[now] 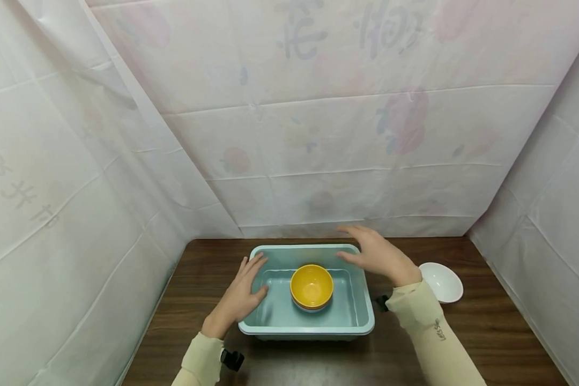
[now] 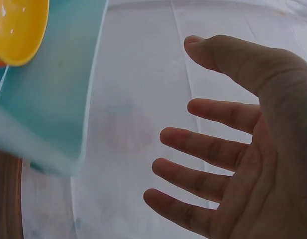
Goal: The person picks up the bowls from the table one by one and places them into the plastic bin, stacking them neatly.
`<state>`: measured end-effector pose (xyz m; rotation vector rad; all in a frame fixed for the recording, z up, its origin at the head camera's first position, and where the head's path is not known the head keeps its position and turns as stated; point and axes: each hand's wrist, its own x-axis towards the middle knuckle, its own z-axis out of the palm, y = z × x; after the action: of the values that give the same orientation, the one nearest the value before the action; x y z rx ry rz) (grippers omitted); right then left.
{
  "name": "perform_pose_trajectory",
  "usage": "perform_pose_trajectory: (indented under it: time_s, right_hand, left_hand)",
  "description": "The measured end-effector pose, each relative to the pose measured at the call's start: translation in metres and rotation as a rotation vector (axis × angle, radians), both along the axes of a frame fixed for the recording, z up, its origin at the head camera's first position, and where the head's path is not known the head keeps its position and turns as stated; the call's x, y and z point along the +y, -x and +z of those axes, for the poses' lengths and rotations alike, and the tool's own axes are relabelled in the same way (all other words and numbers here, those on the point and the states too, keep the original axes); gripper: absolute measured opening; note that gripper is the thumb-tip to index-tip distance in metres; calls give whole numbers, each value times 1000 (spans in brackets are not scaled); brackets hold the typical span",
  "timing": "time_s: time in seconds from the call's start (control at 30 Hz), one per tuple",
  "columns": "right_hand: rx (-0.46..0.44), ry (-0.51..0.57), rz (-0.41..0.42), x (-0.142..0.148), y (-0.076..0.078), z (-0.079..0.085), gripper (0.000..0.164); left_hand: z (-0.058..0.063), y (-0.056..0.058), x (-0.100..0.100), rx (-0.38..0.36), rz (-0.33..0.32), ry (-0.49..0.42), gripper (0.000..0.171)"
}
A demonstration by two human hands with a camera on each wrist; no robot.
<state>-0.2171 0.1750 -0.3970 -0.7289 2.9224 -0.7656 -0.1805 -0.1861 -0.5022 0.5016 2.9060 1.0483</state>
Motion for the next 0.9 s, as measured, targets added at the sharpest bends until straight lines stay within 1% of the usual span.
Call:
perform_pose_trajectory:
  time_s: [0.13, 0.37, 0.7, 0.9]
  right_hand:
    - [36, 22, -20, 15, 0, -3, 68]
    - [77, 20, -63, 35, -1, -10, 64]
    - [32, 45, -100, 54, 1, -20, 62]
    - [9, 44, -156, 72, -1, -27, 68]
  left_hand:
    - [1, 0, 0, -3, -2, 3, 67]
    - [1, 0, 1, -11, -1, 8, 67]
    - [0, 0, 0, -1, 5, -6, 68]
    - [-3, 0, 0, -4, -2, 0, 69]
